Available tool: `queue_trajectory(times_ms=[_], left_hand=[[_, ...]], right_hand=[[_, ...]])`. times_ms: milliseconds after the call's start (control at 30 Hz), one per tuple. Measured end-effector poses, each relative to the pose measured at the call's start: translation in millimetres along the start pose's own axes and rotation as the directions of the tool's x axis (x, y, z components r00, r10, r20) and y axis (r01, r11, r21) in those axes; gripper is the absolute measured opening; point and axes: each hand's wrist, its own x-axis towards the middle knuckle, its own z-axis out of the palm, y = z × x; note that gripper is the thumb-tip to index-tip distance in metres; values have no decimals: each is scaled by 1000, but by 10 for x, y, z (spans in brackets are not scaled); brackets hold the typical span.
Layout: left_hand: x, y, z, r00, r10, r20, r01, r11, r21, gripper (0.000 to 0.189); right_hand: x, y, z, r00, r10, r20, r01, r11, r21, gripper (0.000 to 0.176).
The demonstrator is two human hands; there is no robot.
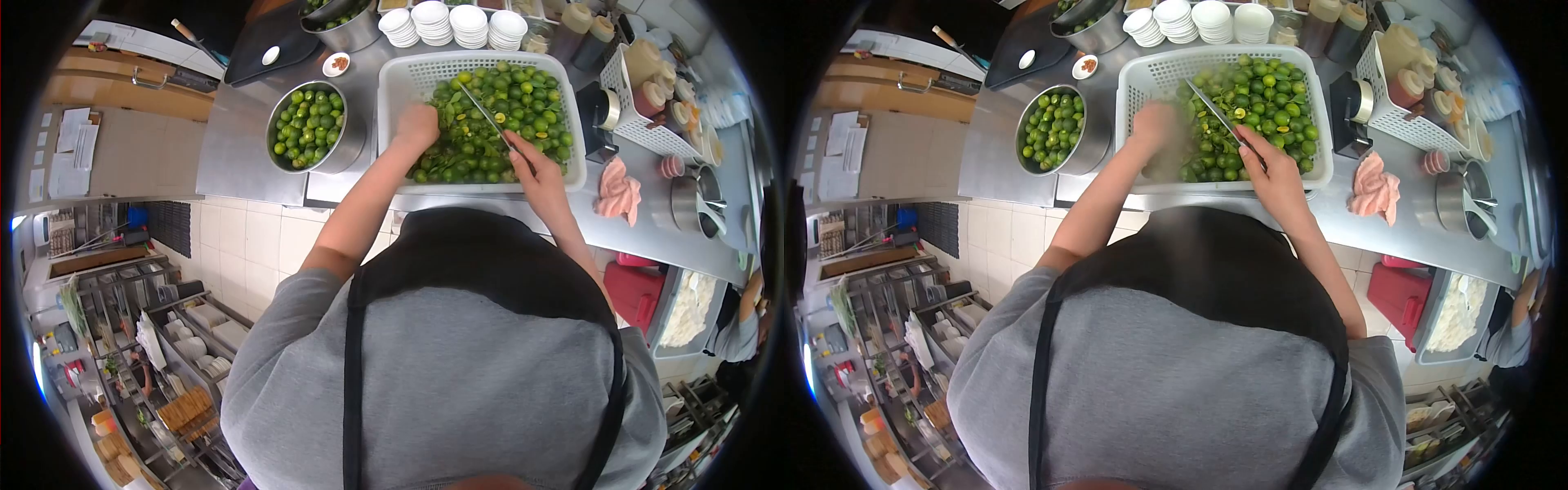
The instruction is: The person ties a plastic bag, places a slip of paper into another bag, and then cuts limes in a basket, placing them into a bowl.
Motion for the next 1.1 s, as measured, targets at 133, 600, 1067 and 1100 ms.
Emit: queue_trajectory(times_ms=[133,600,1067,1100], left_hand=[[-160,-225,-305,995,101,-17,-75,611,-788,32],[-521,-144,-545,993,-31,-112,-116,-316,-942,23],[-734,196,-629,989,95,-111,-91,-194,-977,26],[-726,227,-614,989,96,-110,-90,-194,-977,26]], right_hand=[[-34,57,-40,998,61,-11,-60,995,84,31],[4,-207,170,996,10,94,-41,941,336,32],[88,-219,183,997,59,53,-63,995,79,31],[134,-211,150,995,90,37,-93,992,86,31]])
